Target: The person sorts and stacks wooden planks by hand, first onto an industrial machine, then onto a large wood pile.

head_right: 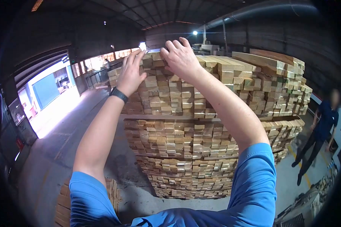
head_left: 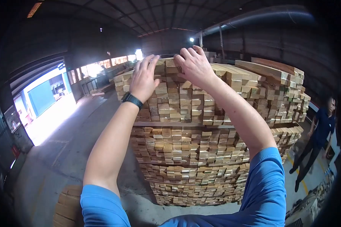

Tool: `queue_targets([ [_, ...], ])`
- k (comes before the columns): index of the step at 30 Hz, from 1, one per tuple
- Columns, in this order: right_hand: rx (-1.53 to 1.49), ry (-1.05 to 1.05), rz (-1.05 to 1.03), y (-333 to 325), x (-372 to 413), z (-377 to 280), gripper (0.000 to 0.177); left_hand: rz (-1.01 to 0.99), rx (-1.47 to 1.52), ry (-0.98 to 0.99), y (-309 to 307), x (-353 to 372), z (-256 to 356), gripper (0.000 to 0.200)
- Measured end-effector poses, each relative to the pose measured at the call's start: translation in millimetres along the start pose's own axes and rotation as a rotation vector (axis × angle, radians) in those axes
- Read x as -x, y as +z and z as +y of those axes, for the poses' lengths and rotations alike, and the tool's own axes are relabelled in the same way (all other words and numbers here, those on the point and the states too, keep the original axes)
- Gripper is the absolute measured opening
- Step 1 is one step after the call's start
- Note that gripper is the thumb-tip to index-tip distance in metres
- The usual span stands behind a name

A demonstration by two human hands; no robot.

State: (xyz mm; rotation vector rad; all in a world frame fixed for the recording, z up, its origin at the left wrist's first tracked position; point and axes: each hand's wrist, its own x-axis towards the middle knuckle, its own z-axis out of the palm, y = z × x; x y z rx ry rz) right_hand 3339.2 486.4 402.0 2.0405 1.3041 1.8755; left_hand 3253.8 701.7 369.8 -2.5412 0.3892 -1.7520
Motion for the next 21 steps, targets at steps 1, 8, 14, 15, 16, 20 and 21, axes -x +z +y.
queue_targets([
  [1, 0.017, -0.016, -0.003, 1.1, -1.6, 0.6, 0.048, -0.009, -0.034, 0.047, 6.9, -6.1, -4.4, 0.084],
  [8, 0.083, -0.132, -0.037, -8.4, -4.3, 9.9, 0.045, 0.072, -0.035, 0.131, 15.2, -23.4, -0.6, 0.059],
  [14, -0.042, -0.101, 0.035, -76.2, 22.5, 22.7, 0.053, 0.141, 0.106, 0.199, -30.8, -17.7, 45.0, 0.056],
  [15, -0.039, -0.088, 0.035, -88.3, 26.9, 21.9, 0.056, 0.132, 0.189, 0.157, -36.3, -15.0, 51.9, 0.055],
  [16, -0.043, -0.084, 0.050, -93.8, 30.8, 20.6, 0.056, 0.121, 0.269, 0.117, -41.5, -11.4, 58.1, 0.054],
  [20, -0.069, -0.053, 0.059, -98.8, 39.3, 19.8, 0.056, 0.133, 1.232, -0.364, -37.9, -2.5, 65.4, 0.060],
  [21, -0.076, -0.044, 0.046, -98.8, 40.0, 19.6, 0.056, 0.106, 1.366, -0.523, -38.5, -1.5, 67.6, 0.079],
])
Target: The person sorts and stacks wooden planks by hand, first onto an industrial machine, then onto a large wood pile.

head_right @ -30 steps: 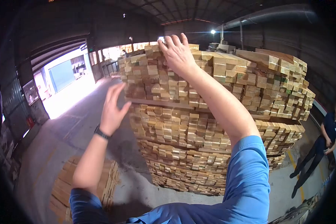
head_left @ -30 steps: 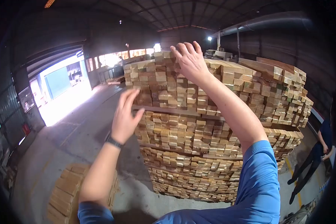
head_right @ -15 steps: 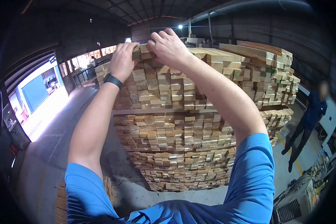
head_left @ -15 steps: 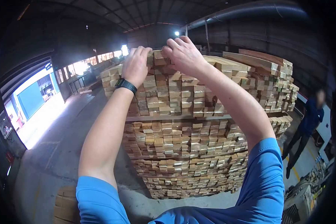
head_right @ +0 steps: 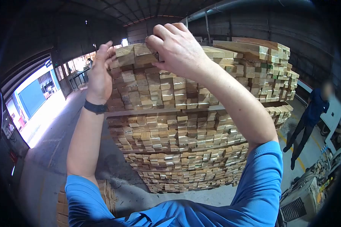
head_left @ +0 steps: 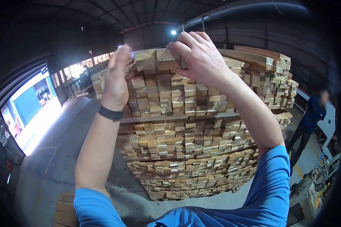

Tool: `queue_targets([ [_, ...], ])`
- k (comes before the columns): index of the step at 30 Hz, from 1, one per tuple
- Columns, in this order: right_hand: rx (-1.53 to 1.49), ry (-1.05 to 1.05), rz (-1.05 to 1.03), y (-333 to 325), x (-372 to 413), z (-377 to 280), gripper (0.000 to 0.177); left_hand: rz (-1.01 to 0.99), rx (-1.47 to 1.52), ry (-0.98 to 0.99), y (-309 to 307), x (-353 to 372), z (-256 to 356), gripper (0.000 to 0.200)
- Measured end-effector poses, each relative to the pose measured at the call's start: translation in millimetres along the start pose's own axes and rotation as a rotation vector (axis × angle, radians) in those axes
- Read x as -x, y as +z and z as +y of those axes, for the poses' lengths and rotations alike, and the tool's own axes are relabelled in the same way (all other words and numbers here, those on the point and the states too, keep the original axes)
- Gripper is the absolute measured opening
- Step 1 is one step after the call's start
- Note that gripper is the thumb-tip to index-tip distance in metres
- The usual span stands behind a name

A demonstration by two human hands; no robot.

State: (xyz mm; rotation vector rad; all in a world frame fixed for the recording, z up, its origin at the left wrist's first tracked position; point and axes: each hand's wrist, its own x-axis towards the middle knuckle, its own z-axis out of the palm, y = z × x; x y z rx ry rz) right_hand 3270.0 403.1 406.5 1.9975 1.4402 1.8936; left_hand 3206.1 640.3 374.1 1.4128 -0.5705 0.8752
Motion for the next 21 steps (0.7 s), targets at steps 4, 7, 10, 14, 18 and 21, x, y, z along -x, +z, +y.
queue_targets([
  [4, -0.158, 0.054, 0.125, -0.2, -0.2, -3.6, 0.051, 0.003, 0.481, -0.670, -3.8, -17.0, -15.9, 0.094],
  [7, -0.366, 0.167, 0.146, 3.1, 0.5, 2.8, 0.041, -0.316, 0.663, -0.666, 6.6, -34.2, -30.1, 0.096],
  [10, -0.546, 0.363, 0.168, 13.9, 4.0, 0.6, 0.034, -0.097, 0.671, -0.619, 19.5, -37.5, -43.5, 0.074],
  [14, -0.692, 0.539, 0.219, 24.6, 28.9, -24.3, 0.029, -0.083, 0.565, -0.565, 10.7, -19.4, -55.3, 0.063],
  [18, -0.936, 0.847, 0.336, 43.6, 65.1, -54.4, 0.091, -0.042, 0.471, -0.541, 18.8, 4.8, -56.5, 0.067],
  [21, -1.421, 1.158, 0.336, 43.8, 85.3, -72.8, 0.119, -0.073, 0.478, -0.533, 24.3, 23.7, -61.4, 0.070],
])
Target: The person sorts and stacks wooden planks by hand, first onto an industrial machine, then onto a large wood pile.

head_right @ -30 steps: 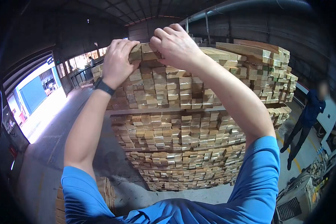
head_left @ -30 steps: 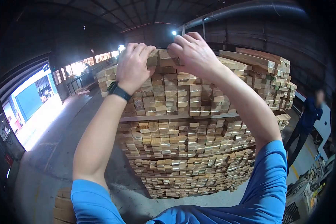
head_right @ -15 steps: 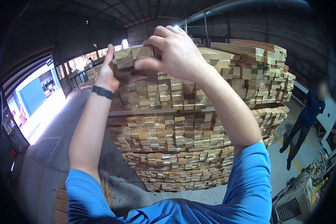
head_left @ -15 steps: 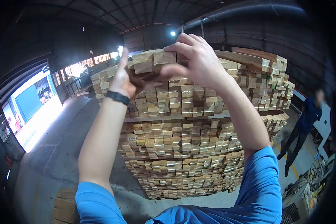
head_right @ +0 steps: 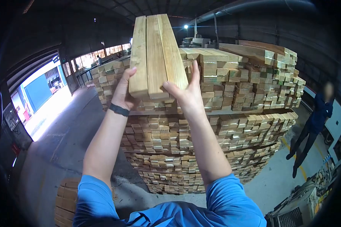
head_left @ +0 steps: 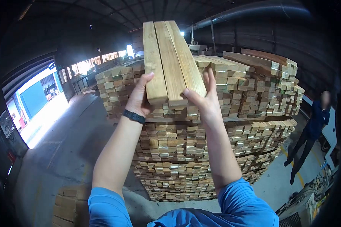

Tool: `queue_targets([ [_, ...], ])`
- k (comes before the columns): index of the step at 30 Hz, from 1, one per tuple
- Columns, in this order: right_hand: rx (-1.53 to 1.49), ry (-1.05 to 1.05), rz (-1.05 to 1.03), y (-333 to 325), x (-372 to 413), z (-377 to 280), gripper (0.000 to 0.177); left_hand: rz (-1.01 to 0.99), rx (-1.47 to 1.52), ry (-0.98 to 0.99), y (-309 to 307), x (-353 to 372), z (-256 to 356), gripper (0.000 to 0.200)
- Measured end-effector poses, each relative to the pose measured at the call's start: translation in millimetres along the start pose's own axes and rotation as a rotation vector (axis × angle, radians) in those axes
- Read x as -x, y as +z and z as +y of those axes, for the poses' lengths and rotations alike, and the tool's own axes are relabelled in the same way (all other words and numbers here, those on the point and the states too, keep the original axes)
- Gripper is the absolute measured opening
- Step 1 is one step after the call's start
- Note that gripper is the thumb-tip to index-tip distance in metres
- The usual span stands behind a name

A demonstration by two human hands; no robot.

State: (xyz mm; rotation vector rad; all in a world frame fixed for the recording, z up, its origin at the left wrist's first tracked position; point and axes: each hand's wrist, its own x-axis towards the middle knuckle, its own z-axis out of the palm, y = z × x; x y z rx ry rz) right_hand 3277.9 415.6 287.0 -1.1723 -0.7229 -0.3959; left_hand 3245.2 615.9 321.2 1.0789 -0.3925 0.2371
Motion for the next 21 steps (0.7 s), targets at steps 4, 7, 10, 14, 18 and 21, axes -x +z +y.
queue_targets([
  [4, -0.279, 0.256, -0.114, -15.6, 25.1, 23.8, 0.109, -0.026, 0.007, -0.002, -14.1, 18.1, -26.5, 0.072],
  [7, -0.469, 0.479, -0.240, -32.0, 44.7, 21.0, 0.088, -0.037, 0.018, 0.019, -21.4, 45.7, -45.6, 0.070],
  [10, -0.397, 0.592, -0.226, -38.4, 72.9, 21.7, 0.084, 0.042, 0.033, 0.023, -20.2, 75.2, -63.4, 0.074],
  [14, -0.477, 0.575, -0.292, -47.7, 107.6, 49.3, 0.087, 0.107, -0.055, 0.096, -29.6, 110.9, -81.8, 0.082],
  [18, -0.525, 0.678, -0.410, -46.4, 134.3, 47.9, 0.092, 0.238, -0.198, 0.267, -3.9, 164.4, -74.3, 0.091],
  [21, -0.577, 0.697, -0.539, -34.0, 153.7, 48.9, 0.098, 0.384, -0.205, 0.333, 12.9, 220.9, -69.7, 0.098],
])
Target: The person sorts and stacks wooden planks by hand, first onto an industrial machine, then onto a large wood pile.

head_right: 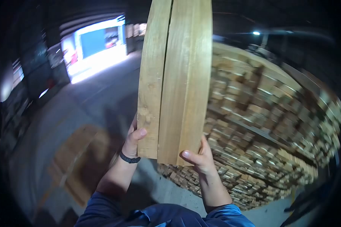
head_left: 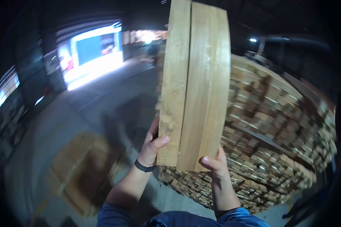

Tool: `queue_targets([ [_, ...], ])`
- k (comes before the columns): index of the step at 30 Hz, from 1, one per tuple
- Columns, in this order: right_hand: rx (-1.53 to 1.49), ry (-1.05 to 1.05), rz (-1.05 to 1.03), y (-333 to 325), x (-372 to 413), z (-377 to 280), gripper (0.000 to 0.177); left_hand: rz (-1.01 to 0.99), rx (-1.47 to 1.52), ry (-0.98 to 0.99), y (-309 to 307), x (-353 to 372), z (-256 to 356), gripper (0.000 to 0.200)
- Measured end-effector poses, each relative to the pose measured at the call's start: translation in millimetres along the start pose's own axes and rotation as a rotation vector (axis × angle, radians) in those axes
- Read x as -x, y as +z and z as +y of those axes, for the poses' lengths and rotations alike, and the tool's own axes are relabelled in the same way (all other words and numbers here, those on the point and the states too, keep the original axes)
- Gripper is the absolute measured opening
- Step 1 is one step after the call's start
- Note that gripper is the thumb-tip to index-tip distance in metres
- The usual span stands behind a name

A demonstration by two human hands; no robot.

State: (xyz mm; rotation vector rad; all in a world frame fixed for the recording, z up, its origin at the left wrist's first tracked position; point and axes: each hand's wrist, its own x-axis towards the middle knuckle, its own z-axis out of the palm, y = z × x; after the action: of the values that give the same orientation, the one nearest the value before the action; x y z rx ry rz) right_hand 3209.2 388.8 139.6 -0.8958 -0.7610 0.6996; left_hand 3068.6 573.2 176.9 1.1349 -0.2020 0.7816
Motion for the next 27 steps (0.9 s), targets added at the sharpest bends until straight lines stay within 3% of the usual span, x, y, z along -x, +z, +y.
queue_targets([
  [5, 0.040, 0.164, -0.256, 45.5, 7.9, 56.2, 0.097, 0.333, -0.095, 0.064, -28.9, 120.4, 40.2, 0.104],
  [8, 0.031, 0.353, -0.471, 85.3, 21.1, 107.9, 0.093, 0.551, -0.245, 0.180, -64.2, 212.0, 39.9, 0.102],
  [12, -0.009, 0.674, -0.637, 147.2, 65.1, 185.0, 0.091, 0.865, -0.219, 0.247, -58.9, 328.4, 71.5, 0.097],
  [16, -0.226, 0.989, -0.931, 224.6, 128.3, 261.2, 0.077, 1.267, -0.205, 0.331, -48.0, 450.7, 88.1, 0.089],
  [19, -0.044, 1.211, -1.061, 271.2, 180.7, 330.6, 0.074, 1.482, -0.139, 0.493, -37.5, 540.7, 92.0, 0.081],
  [21, -0.150, 1.341, -1.244, 319.1, 222.9, 346.3, 0.073, 1.592, -0.157, 0.634, -30.4, 593.9, 91.1, 0.076],
  [22, -0.205, 1.405, -1.321, 342.8, 246.0, 353.4, 0.073, 1.674, -0.184, 0.553, -28.5, 632.3, 83.1, 0.069],
  [27, 0.022, 1.522, -1.659, 427.2, 343.9, 406.6, 0.075, 1.914, -0.116, 0.879, -2.2, 716.5, 81.9, 0.065],
])
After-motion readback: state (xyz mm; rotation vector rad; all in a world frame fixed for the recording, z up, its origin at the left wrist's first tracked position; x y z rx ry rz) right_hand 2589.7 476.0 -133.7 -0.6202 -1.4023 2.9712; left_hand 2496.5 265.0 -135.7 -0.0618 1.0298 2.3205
